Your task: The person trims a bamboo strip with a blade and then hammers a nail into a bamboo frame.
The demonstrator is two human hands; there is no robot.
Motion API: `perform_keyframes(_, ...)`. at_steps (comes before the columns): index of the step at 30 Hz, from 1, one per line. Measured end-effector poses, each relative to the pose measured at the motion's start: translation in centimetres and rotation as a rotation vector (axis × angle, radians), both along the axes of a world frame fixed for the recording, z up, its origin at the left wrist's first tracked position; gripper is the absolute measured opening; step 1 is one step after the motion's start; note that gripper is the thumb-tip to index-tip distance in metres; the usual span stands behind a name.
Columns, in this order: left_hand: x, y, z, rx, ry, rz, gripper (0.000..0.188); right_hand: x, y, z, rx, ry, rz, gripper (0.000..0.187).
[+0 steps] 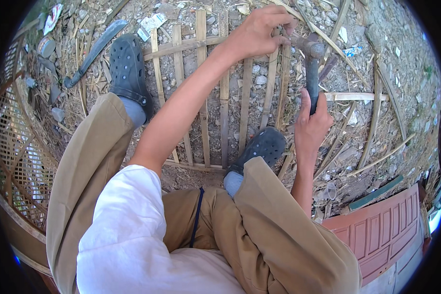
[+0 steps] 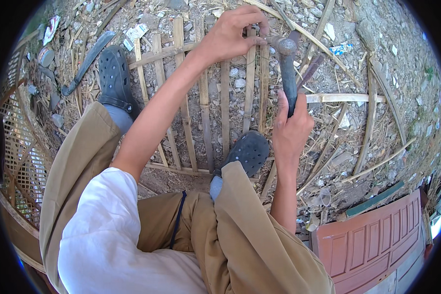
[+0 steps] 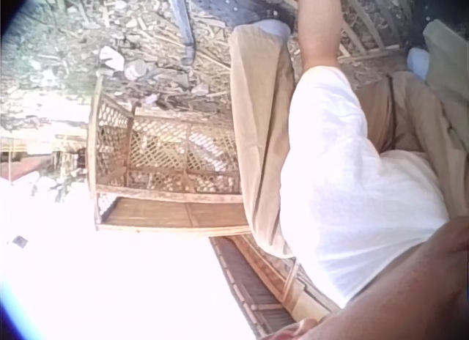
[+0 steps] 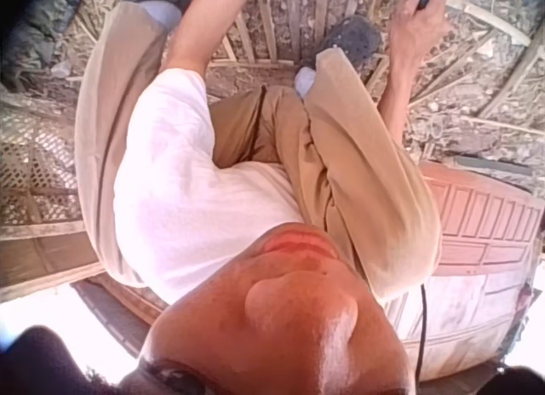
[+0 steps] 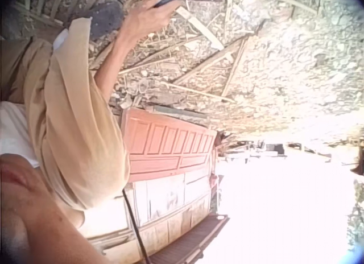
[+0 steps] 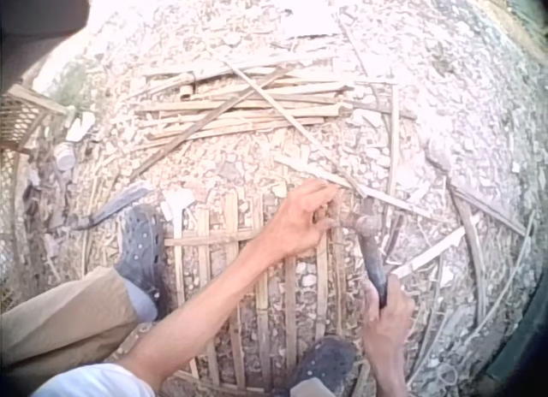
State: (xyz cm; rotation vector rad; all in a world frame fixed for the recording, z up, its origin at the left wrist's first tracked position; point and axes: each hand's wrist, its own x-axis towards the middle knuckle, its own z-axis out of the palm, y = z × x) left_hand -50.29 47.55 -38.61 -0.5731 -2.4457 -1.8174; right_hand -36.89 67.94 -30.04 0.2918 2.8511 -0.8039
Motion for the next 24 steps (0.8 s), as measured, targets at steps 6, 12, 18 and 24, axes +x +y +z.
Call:
perform_keyframes(6, -0.4, -0.5, -0.7, 0.028, 0.065, -0.090, 0.018, 0.7, 0.4, -0.2, -0.039, -0.030, -0.072, 0.032)
perform_keyframes(12, 0.0, 0.4, -0.5, -0.013, 0.119, -0.053, 0.026, -0.5, -0.9, 0.4, -0.056, 0.026, -0.019, 0.032)
perform_keyframes(18, 0.1, 0.0, -0.3, -0.020, 0.028, -0.100, 0.032, -0.6, -0.5, 0.3, -0.065, -0.016, -0.074, 0.033)
perform_keyframes(24, 0.3, 0.4, -0.1, -0.127, 0.161, -0.094, 0.025, 0.4, 0.9, -0.7, -0.051, -0.029, -0.154, 0.036)
